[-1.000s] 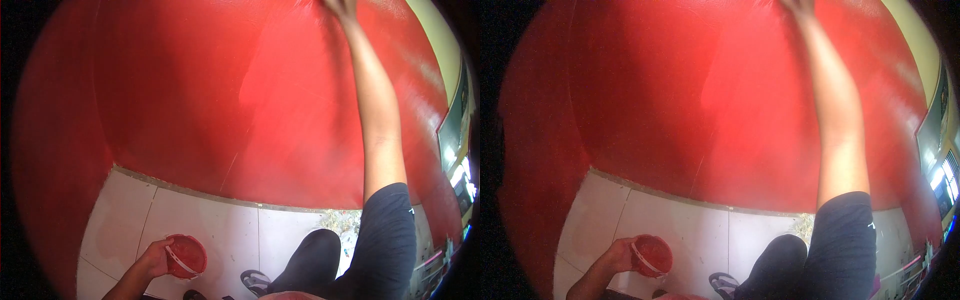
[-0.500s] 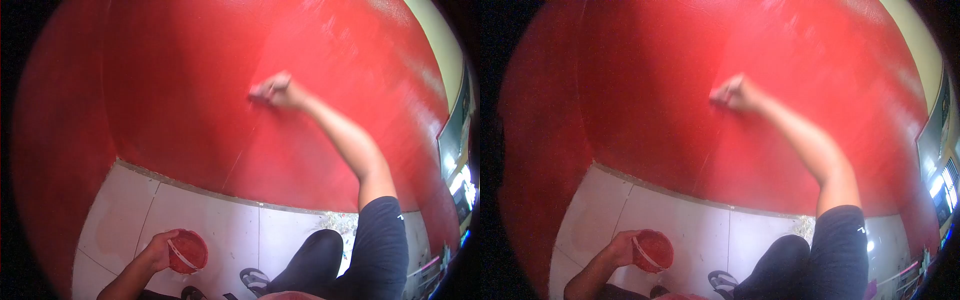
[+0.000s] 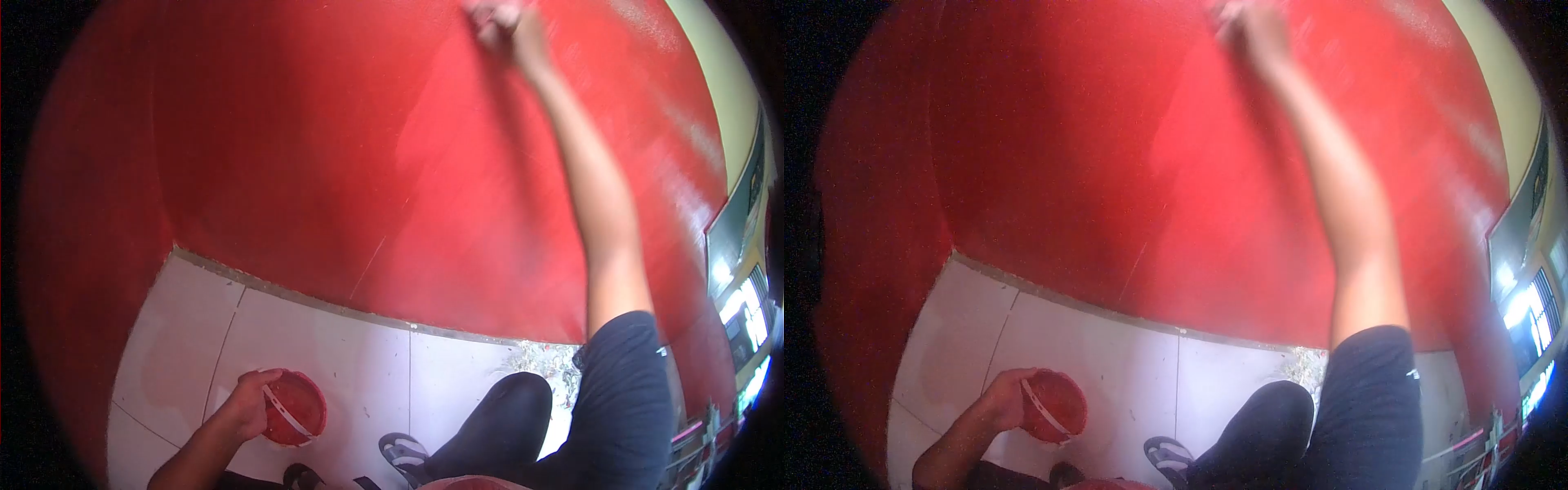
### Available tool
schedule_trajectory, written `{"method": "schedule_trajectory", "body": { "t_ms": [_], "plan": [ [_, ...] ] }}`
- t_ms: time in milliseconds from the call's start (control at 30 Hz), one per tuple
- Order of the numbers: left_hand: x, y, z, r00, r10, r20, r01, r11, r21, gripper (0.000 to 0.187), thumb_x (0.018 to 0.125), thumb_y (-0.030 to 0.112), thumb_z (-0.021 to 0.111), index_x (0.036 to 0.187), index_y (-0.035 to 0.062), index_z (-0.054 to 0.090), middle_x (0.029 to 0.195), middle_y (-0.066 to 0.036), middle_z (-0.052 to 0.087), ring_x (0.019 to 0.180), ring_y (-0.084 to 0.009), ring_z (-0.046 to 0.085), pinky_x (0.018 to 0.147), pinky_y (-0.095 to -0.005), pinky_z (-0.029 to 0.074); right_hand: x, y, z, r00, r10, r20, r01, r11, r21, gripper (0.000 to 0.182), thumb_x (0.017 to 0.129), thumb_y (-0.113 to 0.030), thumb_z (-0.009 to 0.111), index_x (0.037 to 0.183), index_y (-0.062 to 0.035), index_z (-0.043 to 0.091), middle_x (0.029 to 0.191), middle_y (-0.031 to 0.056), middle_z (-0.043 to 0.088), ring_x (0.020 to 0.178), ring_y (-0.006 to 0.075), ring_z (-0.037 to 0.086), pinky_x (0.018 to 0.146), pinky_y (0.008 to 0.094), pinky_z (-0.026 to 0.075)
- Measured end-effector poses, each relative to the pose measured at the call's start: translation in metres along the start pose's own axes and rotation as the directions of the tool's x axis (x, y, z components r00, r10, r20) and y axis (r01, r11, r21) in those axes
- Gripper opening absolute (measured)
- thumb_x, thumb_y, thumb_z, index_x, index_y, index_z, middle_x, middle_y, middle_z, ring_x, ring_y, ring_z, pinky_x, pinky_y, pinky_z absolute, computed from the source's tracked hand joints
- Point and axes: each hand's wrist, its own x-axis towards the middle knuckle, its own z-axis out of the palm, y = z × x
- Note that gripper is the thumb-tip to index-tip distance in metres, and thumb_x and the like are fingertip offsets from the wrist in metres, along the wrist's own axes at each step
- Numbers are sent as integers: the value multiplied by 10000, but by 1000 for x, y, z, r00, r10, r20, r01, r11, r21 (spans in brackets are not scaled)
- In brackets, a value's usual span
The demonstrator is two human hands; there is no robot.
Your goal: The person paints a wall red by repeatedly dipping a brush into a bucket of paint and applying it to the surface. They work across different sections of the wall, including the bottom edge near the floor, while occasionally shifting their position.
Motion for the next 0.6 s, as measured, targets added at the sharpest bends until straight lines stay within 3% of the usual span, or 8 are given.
{"method": "schedule_trajectory", "body": {
  "t_ms": [100,167,267,333,400,467,533,600],
  "plan": [
    [-1,1,3,1000,0,-16,0,1000,1,300,925,267,526,1147,71,570,1121,-124,645,1081,-310,601,908,-511,508,-129,63,134,983,-129,131,184,684,-706,59,818,-166,616,829,-162,674,816,91,704,746,299,683,634,463,532],
    [-1,-4,-4,999,36,31,-36,999,-17,311,931,272,513,1161,72,574,1134,-126,644,1080,-314,605,907,-508,510,-200,78,196,928,206,310,141,579,-803,46,735,-158,641,776,-176,630,742,91,663,761,342,671,618,488,528],
    [-15,-3,2,996,82,-25,-81,996,40,335,932,277,505,1182,66,577,1152,-127,642,1085,-318,603,912,-519,505,-235,110,220,790,427,440,-45,756,-653,171,683,-22,663,821,-120,682,859,102,709,843,313,693,730,442,557],
    [-21,2,9,996,75,-45,-74,997,26,361,924,286,513,1196,57,579,1156,-132,643,1084,-321,604,926,-528,497,-223,130,186,931,56,361,94,918,-386,137,676,-10,655,746,-118,700,860,130,711,838,294,686,715,449,559],
    [-20,-1,6,998,67,-1,-67,997,-28,365,917,287,521,1193,55,579,1158,-138,640,1097,-320,598,936,-541,489,-174,119,132,962,215,166,-135,908,-396,106,831,-12,642,799,-64,729,853,103,739,865,141,705,745,312,567],
    [-17,2,6,998,55,-6,-55,998,-28,367,909,290,533,1193,61,578,1163,-137,636,1105,-321,593,933,-545,491,-128,91,74,1000,19,-10,-20,973,-230,92,849,-26,672,765,-25,711,810,79,745,783,77,669,707,271,547],
    [-15,3,7,999,39,-10,-40,999,-29,369,902,293,545,1192,67,576,1167,-135,631,1114,-322,589,930,-549,493,-97,61,25,950,-310,-44,206,723,-659,99,852,-38,647,770,-34,704,725,144,693,708,112,681,626,303,530],
    [-13,1,6,992,123,-19,-123,992,8,374,888,298,566,1188,75,563,1182,-127,613,1125,-325,582,928,-551,495,-98,26,23,870,-464,-166,100,495,-863,91,844,-15,641,761,7,613,716,37,658,663,114,620,625,225,492]
  ]
}}
